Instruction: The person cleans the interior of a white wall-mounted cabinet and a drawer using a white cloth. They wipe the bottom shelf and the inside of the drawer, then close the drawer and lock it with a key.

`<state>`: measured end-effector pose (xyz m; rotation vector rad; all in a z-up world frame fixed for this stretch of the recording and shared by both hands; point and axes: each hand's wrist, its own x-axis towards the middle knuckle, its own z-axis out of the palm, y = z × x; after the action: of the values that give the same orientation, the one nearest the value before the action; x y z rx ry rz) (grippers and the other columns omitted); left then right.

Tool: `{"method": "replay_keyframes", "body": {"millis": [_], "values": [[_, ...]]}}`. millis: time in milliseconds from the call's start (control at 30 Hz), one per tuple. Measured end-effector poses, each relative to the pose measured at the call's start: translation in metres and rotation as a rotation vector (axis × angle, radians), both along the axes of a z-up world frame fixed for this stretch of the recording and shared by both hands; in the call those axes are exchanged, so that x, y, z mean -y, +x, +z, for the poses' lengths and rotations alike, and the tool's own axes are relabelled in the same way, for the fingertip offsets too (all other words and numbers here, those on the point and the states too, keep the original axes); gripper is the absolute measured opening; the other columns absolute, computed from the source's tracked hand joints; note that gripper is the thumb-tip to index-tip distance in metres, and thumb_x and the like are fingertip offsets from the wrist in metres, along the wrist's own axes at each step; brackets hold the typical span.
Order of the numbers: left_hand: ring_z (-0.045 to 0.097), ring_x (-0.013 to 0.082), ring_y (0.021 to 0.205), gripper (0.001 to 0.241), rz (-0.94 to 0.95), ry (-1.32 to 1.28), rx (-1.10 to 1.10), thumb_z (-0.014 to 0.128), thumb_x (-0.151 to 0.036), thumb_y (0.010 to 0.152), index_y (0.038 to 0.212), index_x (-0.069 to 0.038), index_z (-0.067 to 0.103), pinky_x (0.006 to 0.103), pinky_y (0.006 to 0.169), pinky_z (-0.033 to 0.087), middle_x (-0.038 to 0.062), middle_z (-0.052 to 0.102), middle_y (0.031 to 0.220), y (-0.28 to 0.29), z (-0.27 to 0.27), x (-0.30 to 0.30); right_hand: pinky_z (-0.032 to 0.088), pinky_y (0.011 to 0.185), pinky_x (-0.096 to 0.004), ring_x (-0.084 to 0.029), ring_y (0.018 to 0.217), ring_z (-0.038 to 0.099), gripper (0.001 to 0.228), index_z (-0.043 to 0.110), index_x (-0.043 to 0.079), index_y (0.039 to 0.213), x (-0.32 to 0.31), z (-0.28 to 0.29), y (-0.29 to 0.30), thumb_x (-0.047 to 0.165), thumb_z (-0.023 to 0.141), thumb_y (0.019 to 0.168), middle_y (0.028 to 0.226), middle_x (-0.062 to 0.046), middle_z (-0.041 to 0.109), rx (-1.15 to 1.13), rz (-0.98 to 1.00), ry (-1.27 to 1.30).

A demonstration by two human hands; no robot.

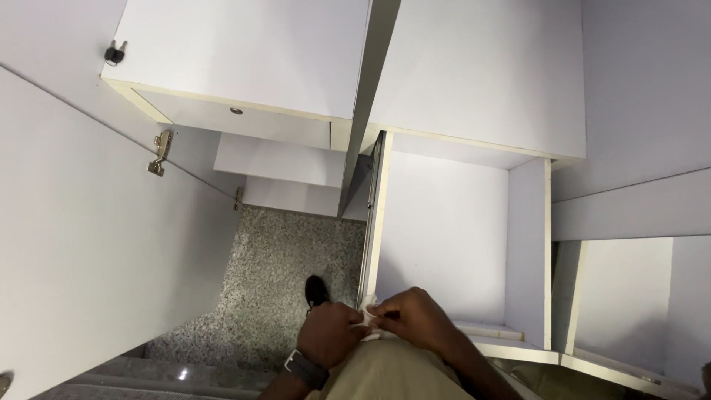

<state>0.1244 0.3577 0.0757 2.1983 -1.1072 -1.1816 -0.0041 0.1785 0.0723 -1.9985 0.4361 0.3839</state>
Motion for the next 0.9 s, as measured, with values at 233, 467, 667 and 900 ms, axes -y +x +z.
{"method": "replay_keyframes", "body": {"millis": [233, 467, 667, 900], "values": [[0.073, 0.0326, 0.075, 0.032, -0.026, 0.08, -0.003, 0.079, -0.042, 0.083, 0.085, -0.01, 0.08, 0.0464, 0.073, 0.059, 0.014, 0.073, 0.079, 0.004, 0.002, 0.016, 0.062, 0.082, -0.033, -0.022, 0.095, 0.078, 0.039, 0.078, 0.013, 0.116, 0.003, 0.019, 0.01, 0.017, 0.087, 0.078, 0.112, -0.008, 0.079, 0.032, 0.023, 0.02], [0.073, 0.0321, 0.075, 0.026, 0.0, -0.037, 0.139, 0.07, -0.035, 0.092, 0.091, -0.01, 0.078, 0.0481, 0.074, 0.058, 0.015, 0.072, 0.078, 0.012, -0.011, 0.036, 0.063, 0.081, -0.033, -0.021, 0.093, 0.079, 0.037, 0.074, 0.012, 0.12, 0.023, 0.008, 0.023, 0.017, 0.083, 0.084, 0.111, -0.009, 0.079, 0.04, -0.024, 0.023], [0.073, 0.0332, 0.081, 0.022, 0.183, -0.154, 0.279, 0.071, -0.027, 0.092, 0.096, -0.007, 0.077, 0.0477, 0.073, 0.058, 0.017, 0.074, 0.084, 0.023, -0.014, 0.076, 0.063, 0.083, -0.032, -0.021, 0.097, 0.077, 0.041, 0.07, 0.01, 0.129, 0.026, 0.011, 0.043, 0.003, 0.074, 0.088, 0.119, -0.012, 0.076, 0.215, -0.22, -0.069], [0.07, 0.0282, 0.108, 0.021, 0.333, -0.83, 0.841, 0.066, -0.009, 0.092, 0.111, -0.001, 0.073, 0.0497, 0.103, 0.051, 0.014, 0.076, 0.108, 0.022, 0.005, 0.106, 0.059, 0.08, -0.033, -0.022, 0.095, 0.074, 0.041, 0.068, 0.008, 0.133, 0.03, 0.036, 0.058, -0.003, 0.069, 0.093, 0.113, -0.013, 0.074, 0.569, -0.47, -0.362]]}}
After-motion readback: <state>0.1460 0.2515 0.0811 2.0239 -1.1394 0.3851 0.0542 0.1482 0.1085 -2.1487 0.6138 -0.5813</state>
